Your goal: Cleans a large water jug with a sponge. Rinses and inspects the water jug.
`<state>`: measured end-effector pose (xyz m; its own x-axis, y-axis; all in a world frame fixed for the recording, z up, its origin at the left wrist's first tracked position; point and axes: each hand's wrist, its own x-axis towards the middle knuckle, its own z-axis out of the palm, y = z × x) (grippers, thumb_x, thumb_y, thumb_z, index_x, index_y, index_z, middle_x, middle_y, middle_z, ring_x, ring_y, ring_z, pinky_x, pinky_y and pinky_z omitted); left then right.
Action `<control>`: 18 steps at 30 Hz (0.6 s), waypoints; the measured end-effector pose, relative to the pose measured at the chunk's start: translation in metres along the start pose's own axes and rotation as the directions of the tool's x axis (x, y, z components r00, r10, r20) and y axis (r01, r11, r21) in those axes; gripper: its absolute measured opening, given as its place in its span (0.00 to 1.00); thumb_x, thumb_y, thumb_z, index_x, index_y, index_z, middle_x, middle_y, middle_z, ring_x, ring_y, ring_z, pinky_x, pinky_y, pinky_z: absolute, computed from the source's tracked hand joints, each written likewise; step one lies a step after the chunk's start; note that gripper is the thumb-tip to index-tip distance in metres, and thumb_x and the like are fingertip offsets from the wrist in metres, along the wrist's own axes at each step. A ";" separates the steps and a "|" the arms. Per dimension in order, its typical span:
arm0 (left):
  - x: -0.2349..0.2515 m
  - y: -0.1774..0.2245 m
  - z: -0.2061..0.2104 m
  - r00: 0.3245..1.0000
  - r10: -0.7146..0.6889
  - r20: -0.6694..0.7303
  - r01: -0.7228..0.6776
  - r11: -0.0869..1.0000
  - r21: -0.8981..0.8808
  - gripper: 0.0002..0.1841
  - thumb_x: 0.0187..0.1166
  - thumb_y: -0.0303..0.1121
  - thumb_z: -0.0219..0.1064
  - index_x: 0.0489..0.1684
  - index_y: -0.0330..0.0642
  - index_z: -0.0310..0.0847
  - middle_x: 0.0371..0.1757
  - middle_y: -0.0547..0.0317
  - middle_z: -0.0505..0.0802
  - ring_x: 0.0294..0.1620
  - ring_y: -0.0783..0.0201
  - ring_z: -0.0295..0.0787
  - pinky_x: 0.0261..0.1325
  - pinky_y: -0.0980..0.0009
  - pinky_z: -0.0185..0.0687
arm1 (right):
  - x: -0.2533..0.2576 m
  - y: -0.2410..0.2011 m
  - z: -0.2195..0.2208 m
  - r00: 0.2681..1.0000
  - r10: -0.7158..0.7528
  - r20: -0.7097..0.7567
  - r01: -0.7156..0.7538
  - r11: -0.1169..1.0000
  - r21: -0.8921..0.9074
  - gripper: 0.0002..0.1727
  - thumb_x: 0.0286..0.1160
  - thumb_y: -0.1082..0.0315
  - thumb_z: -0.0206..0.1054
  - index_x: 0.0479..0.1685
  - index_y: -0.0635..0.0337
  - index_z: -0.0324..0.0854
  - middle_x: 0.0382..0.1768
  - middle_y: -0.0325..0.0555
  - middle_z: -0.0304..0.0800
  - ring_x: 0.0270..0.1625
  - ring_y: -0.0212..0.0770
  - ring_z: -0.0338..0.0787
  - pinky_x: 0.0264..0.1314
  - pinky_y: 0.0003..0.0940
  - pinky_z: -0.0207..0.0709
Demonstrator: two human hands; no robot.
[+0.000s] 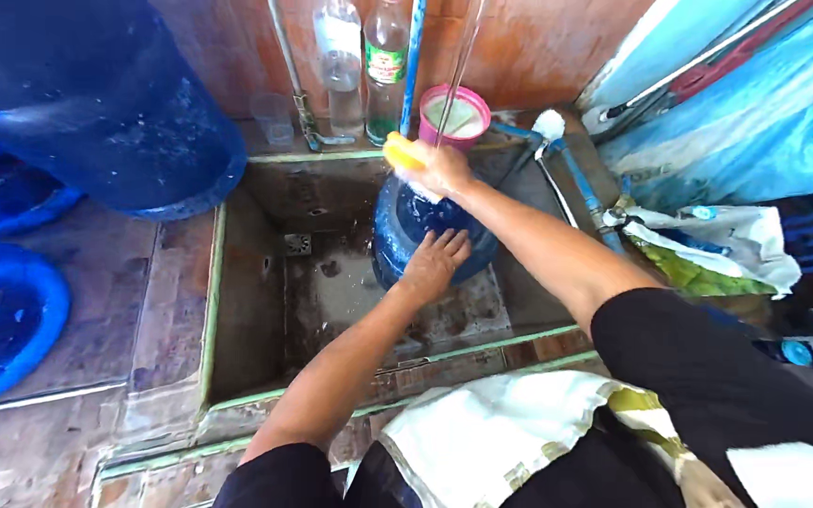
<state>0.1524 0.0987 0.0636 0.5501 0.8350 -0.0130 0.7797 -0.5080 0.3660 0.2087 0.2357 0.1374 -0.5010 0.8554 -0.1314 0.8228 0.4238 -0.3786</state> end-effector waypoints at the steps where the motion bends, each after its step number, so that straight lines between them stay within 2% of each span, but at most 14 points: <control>1: 0.001 -0.002 -0.002 1.000 0.001 0.006 -0.001 1.000 0.002 0.43 0.63 0.24 0.79 0.87 0.43 0.66 0.92 0.49 0.66 0.93 0.45 0.56 0.88 0.35 0.50 | 0.002 0.000 -0.003 0.997 0.054 -0.050 -0.055 0.999 -0.002 0.33 0.79 0.46 0.68 0.82 0.51 0.74 0.62 0.64 0.90 0.66 0.66 0.88 0.69 0.70 0.75; 2: 0.003 -0.004 -0.002 0.999 -0.001 0.032 0.001 1.000 -0.002 0.43 0.65 0.25 0.78 0.88 0.44 0.65 0.92 0.50 0.66 0.93 0.46 0.54 0.89 0.36 0.47 | -0.005 -0.002 0.002 0.997 0.014 -0.077 -0.013 1.000 0.009 0.34 0.79 0.47 0.69 0.83 0.51 0.73 0.61 0.64 0.90 0.65 0.67 0.89 0.68 0.70 0.76; 4: 0.007 -0.005 -0.008 0.999 -0.015 0.044 0.015 1.000 -0.014 0.42 0.67 0.27 0.78 0.88 0.45 0.65 0.90 0.48 0.69 0.92 0.44 0.57 0.91 0.39 0.47 | -0.013 -0.001 0.018 0.981 -0.181 -0.066 0.183 0.983 0.025 0.32 0.78 0.50 0.71 0.80 0.53 0.75 0.56 0.62 0.92 0.58 0.63 0.92 0.62 0.66 0.81; 5: 0.006 -0.006 -0.007 1.000 -0.008 0.028 0.008 1.000 -0.016 0.43 0.67 0.29 0.80 0.89 0.43 0.64 0.90 0.45 0.69 0.91 0.42 0.58 0.90 0.37 0.45 | -0.012 0.002 0.015 0.983 -0.182 -0.030 0.184 0.980 0.078 0.32 0.78 0.54 0.72 0.80 0.56 0.75 0.58 0.64 0.91 0.60 0.64 0.91 0.65 0.67 0.79; 6: 0.001 -0.005 -0.004 1.000 -0.007 0.014 0.007 1.000 -0.009 0.45 0.65 0.32 0.82 0.89 0.42 0.64 0.91 0.45 0.67 0.92 0.41 0.57 0.90 0.37 0.46 | -0.013 0.006 0.012 0.995 -0.099 -0.032 0.102 0.987 0.127 0.31 0.78 0.55 0.72 0.79 0.57 0.76 0.60 0.65 0.90 0.63 0.64 0.90 0.69 0.67 0.78; 8: 0.000 -0.010 -0.007 1.000 -0.024 -0.011 0.024 0.999 0.023 0.49 0.60 0.34 0.84 0.90 0.45 0.63 0.92 0.49 0.65 0.92 0.43 0.56 0.90 0.37 0.47 | -0.007 0.014 0.000 0.987 0.117 -0.106 -0.109 0.991 0.079 0.34 0.80 0.51 0.69 0.83 0.57 0.71 0.62 0.66 0.89 0.66 0.67 0.88 0.68 0.69 0.77; 9: 0.002 -0.012 -0.010 0.999 -0.033 -0.014 0.033 0.999 0.019 0.48 0.61 0.36 0.83 0.89 0.46 0.64 0.92 0.49 0.65 0.92 0.43 0.55 0.91 0.38 0.44 | -0.012 0.014 -0.002 0.981 0.150 -0.126 -0.146 0.988 0.043 0.36 0.81 0.49 0.68 0.86 0.56 0.68 0.61 0.67 0.89 0.65 0.69 0.89 0.66 0.70 0.78; 10: 0.002 -0.013 -0.011 0.999 -0.030 -0.030 0.030 1.000 0.007 0.43 0.66 0.39 0.80 0.88 0.46 0.66 0.91 0.48 0.67 0.92 0.42 0.56 0.92 0.37 0.40 | -0.023 0.014 0.000 0.986 0.122 -0.114 -0.121 0.992 0.014 0.37 0.82 0.48 0.67 0.86 0.57 0.67 0.59 0.68 0.90 0.63 0.70 0.89 0.64 0.71 0.78; 11: 0.000 -0.014 -0.006 0.996 -0.008 -0.088 0.006 1.000 -0.022 0.37 0.71 0.44 0.76 0.84 0.44 0.72 0.88 0.48 0.72 0.90 0.42 0.60 0.92 0.37 0.38 | -0.035 0.018 0.003 0.994 0.079 -0.077 -0.079 0.997 0.003 0.36 0.81 0.48 0.67 0.85 0.56 0.68 0.57 0.68 0.91 0.62 0.70 0.90 0.64 0.71 0.78; 13: -0.005 -0.015 0.021 0.940 0.030 -0.340 -0.061 0.995 -0.080 0.27 0.79 0.51 0.66 0.66 0.39 0.85 0.76 0.43 0.83 0.82 0.40 0.72 0.90 0.35 0.46 | -0.051 0.033 -0.002 0.999 0.048 0.008 -0.048 0.998 0.039 0.34 0.79 0.48 0.71 0.80 0.58 0.73 0.58 0.67 0.90 0.63 0.68 0.89 0.67 0.70 0.77; 15: -0.012 -0.011 0.023 0.883 -0.103 -0.457 0.016 0.982 -0.189 0.26 0.83 0.47 0.64 0.60 0.29 0.85 0.70 0.30 0.84 0.76 0.32 0.77 0.86 0.36 0.56 | -0.057 0.048 -0.017 0.989 0.146 -0.007 -0.146 0.989 0.017 0.35 0.80 0.48 0.70 0.80 0.59 0.73 0.59 0.70 0.88 0.64 0.72 0.88 0.65 0.74 0.75; 16: -0.013 -0.008 0.023 0.861 -0.161 -0.482 0.057 0.973 -0.223 0.25 0.84 0.45 0.63 0.61 0.26 0.83 0.70 0.27 0.83 0.76 0.29 0.76 0.85 0.37 0.58 | -0.060 0.056 -0.019 0.975 0.219 -0.045 -0.220 0.975 -0.010 0.35 0.79 0.47 0.70 0.80 0.58 0.72 0.58 0.71 0.89 0.63 0.73 0.88 0.63 0.75 0.76; 18: -0.003 -0.001 0.025 0.829 -0.240 -0.505 0.116 0.957 -0.265 0.28 0.87 0.42 0.59 0.74 0.25 0.76 0.82 0.26 0.73 0.85 0.29 0.65 0.89 0.38 0.50 | -0.071 0.057 -0.015 0.968 0.245 -0.055 -0.248 0.967 -0.058 0.36 0.79 0.48 0.69 0.83 0.57 0.70 0.59 0.71 0.89 0.63 0.73 0.88 0.63 0.74 0.76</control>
<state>0.1580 0.0915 0.0401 0.1175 0.9209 0.3716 0.7311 -0.3334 0.5952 0.2956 0.2036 0.1387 -0.2681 0.9484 -0.1692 0.9355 0.2144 -0.2807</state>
